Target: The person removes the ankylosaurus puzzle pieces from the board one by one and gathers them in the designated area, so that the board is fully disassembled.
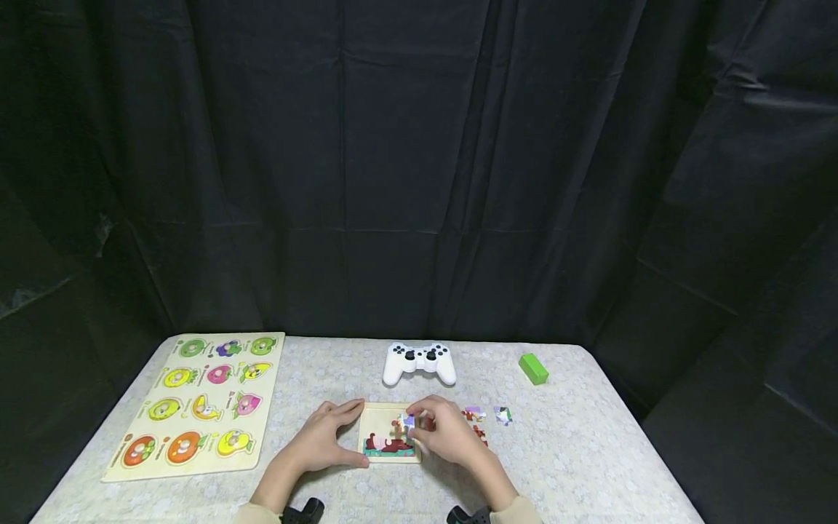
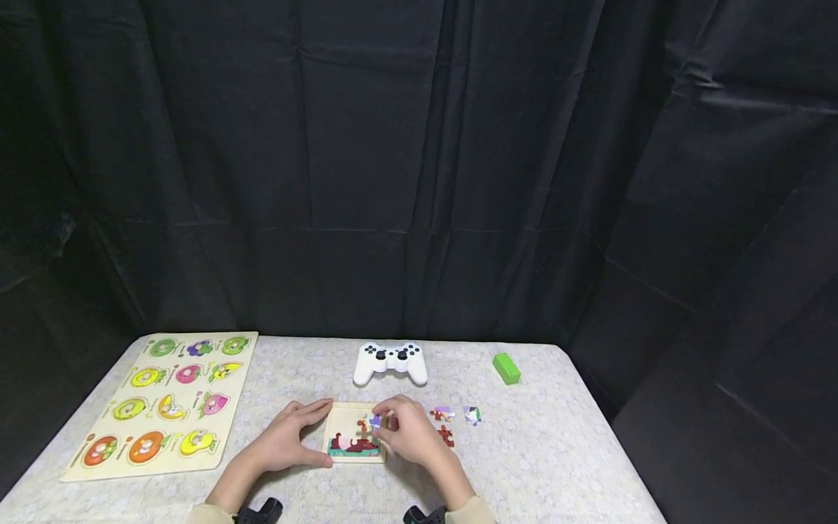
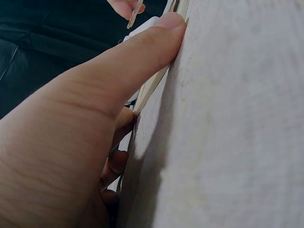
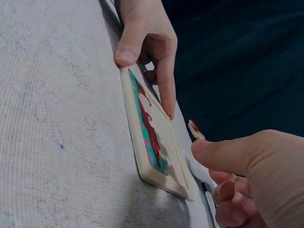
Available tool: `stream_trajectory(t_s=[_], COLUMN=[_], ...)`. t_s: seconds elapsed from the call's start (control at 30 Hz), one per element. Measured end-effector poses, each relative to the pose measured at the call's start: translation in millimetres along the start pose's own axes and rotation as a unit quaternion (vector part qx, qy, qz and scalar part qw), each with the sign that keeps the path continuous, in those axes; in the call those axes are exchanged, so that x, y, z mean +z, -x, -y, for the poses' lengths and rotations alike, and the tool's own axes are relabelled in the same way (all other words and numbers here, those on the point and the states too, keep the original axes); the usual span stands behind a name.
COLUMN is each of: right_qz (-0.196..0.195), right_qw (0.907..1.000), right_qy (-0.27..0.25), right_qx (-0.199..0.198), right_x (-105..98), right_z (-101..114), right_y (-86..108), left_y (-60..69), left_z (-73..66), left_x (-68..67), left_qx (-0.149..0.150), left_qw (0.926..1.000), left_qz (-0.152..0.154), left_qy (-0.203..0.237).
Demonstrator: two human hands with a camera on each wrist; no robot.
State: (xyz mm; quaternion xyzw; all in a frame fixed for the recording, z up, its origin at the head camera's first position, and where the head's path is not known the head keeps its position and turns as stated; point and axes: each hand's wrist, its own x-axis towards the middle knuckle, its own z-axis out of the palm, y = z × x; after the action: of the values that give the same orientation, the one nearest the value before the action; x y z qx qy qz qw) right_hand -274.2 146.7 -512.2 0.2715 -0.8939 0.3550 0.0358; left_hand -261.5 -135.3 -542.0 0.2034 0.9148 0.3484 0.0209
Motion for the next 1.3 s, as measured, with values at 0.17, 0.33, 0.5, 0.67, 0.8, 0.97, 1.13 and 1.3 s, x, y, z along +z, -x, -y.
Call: stream_trajectory(t_s=[0.17,0.33,0.5,0.67,0.8,0.97,1.13,1.3], right_qz=[-0.010,-0.029,-0.055,-0.079,-0.099,-0.129,-0.149,-0.136], right_qw=[0.9999,0.9995,0.9983,0.9961,0.9935,0.9876,0.9837,0.9817], right_qy=[-0.003,-0.009,-0.007,-0.006,-0.004,0.003,0.000,0.007], right_qx=[0.002,0.008,0.017,0.039,0.056,0.090,0.100,0.133], right_x=[-3.6,-9.2,-18.8,-35.6,-53.1,-73.8,-91.4,-101.6], right_z=[1.5,0.1,-4.6,-12.4,-21.0,-37.5,-53.7,-65.3], right_y=[1.9,5.2,9.7,17.4,27.1,42.8,62.1,82.0], left_y=[0.4,0.9,1.0,1.0,0.9,1.1,0.9,0.4], left_z=[0.0,-0.3,-1.8,-2.7,-2.2,-1.9,-1.4,-1.8], left_x=[-0.4,-0.5,-0.8,-0.7,-0.7,-0.8,-0.9,-0.7], left_qx=[-0.005,-0.003,0.000,-0.001,-0.002,-0.008,-0.007,-0.005], left_qw=[1.0000,1.0000,1.0000,1.0000,1.0000,1.0000,1.0000,1.0000], left_qz=[-0.001,0.000,0.001,0.000,-0.001,0.000,0.002,0.003], left_qy=[0.000,0.001,0.003,0.003,0.006,0.005,0.002,0.001])
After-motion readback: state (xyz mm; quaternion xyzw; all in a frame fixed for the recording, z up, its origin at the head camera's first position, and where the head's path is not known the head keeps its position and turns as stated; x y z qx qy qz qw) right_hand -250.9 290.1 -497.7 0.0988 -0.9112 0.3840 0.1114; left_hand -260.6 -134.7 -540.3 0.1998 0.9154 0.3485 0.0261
